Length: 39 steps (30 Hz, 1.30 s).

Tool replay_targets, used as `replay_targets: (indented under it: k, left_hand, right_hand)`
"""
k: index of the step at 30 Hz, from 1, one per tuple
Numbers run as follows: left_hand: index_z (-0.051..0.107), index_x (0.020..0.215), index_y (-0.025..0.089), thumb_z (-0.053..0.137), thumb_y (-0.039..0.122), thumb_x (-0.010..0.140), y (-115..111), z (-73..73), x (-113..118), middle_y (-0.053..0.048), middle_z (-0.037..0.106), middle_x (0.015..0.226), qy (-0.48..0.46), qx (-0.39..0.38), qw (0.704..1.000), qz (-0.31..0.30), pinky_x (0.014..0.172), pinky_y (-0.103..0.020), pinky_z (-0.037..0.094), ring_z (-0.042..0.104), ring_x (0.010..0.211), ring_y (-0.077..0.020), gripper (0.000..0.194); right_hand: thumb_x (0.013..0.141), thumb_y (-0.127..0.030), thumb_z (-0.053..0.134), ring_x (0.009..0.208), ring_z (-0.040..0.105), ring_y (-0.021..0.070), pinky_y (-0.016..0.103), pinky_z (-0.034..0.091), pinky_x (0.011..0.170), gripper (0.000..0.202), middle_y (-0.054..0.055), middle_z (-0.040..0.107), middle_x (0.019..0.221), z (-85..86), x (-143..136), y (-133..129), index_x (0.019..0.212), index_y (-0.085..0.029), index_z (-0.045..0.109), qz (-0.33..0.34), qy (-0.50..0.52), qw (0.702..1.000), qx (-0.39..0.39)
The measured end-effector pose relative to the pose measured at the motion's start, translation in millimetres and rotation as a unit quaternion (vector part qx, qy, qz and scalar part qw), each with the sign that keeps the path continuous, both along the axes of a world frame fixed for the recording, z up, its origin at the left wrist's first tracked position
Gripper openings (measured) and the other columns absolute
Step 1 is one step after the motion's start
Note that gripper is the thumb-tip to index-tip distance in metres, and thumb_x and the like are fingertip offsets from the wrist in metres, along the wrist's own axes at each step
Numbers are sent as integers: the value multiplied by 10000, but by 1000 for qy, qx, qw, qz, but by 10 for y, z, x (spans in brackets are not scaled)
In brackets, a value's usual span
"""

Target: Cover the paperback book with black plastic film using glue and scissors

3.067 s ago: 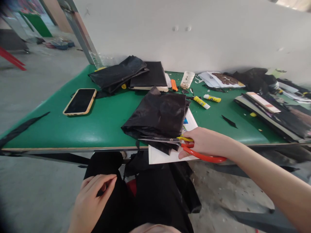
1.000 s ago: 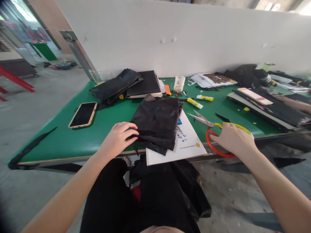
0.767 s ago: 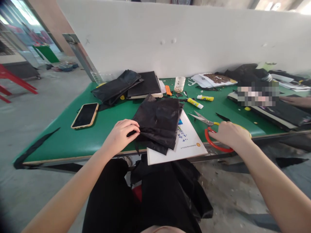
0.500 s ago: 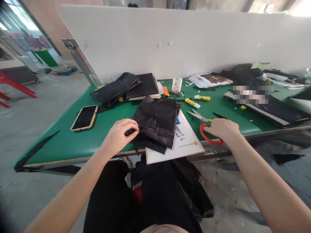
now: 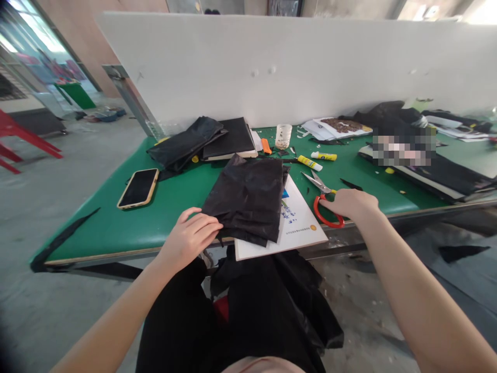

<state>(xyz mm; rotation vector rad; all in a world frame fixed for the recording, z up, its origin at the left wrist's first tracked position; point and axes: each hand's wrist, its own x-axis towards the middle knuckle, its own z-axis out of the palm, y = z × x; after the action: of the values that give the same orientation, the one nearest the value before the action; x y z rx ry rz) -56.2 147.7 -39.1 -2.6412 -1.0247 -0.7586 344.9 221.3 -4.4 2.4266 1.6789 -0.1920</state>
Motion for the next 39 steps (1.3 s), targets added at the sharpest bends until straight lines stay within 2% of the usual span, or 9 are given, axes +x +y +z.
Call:
replay_targets:
  k: [6,10,12,15,17,20,26,33,39]
  left_hand:
    - [594,974,174,581,86,813,-173,-134,-28,-16,667,923,-108,47,992,42,906,-361,425,599,850,-127,185]
    - [595,1052,162,581,59,808,-385,-244,37,-40,672,1016,-102,51,993,40,929,-374,431,603,940,-155,265]
    - [566,1143,148,567,50,817,-453,-298,84,-62,646,1124,-91,58,994,29,957,-379,426,572,1049,-180,341]
    - [516,1227,126,529,38,842,-472,-362,155,-77,602,1215,-86,73,993,13,987,-374,420,523,1143,-192,396]
    - [500,1245,119,499,42,861,-446,-393,196,-81,593,1228,-90,78,993,10,989,-372,424,513,1159,-191,391]
    - [502,1241,127,464,63,886,-395,-425,238,-79,590,1232,-98,66,993,13,987,-379,427,509,1166,-190,363]
    - [542,1196,142,444,100,902,-339,-453,272,-74,623,1180,-114,49,992,19,965,-375,428,552,1092,-183,312]
    - [555,1169,148,431,102,906,-293,-434,281,-69,644,1136,-132,27,991,10,931,-377,442,569,1041,-182,294]
    - [577,1115,111,478,84,881,-281,-297,341,-79,652,1101,-117,53,992,-6,886,-343,478,562,1028,-188,255]
  right_hand:
    - [698,-707,466,730,550,303,401,349,555,582,166,572,760,-1,-40,-67,672,-143,607,15,-25,999,17]
    - [767,-615,458,795,559,330,391,368,568,521,177,586,786,18,-167,-230,770,-120,620,45,-82,993,74]
    - [811,-530,456,907,541,343,407,399,637,462,182,599,863,56,-339,-362,893,-104,613,116,-113,971,177]
    - [866,-434,455,992,530,268,395,405,840,375,126,607,1002,125,-751,-596,1062,-132,559,290,-40,895,336]
    - [881,-406,472,998,537,219,361,388,907,316,84,607,1035,150,-1070,-742,1078,-172,551,397,55,852,337]
    - [863,-387,527,991,528,210,355,399,884,299,69,597,1049,123,-1470,-878,1085,-189,556,476,107,822,293]
    - [867,-246,507,912,517,231,374,399,791,219,94,587,965,-23,-1769,-848,1053,-153,574,510,46,816,268]
    - [868,-162,472,797,516,209,351,379,716,150,82,584,835,-23,-1789,-799,942,-153,603,527,9,802,282]
    - [861,-107,466,793,519,190,337,376,720,166,68,600,840,61,-1690,-768,893,-154,621,533,28,788,307]
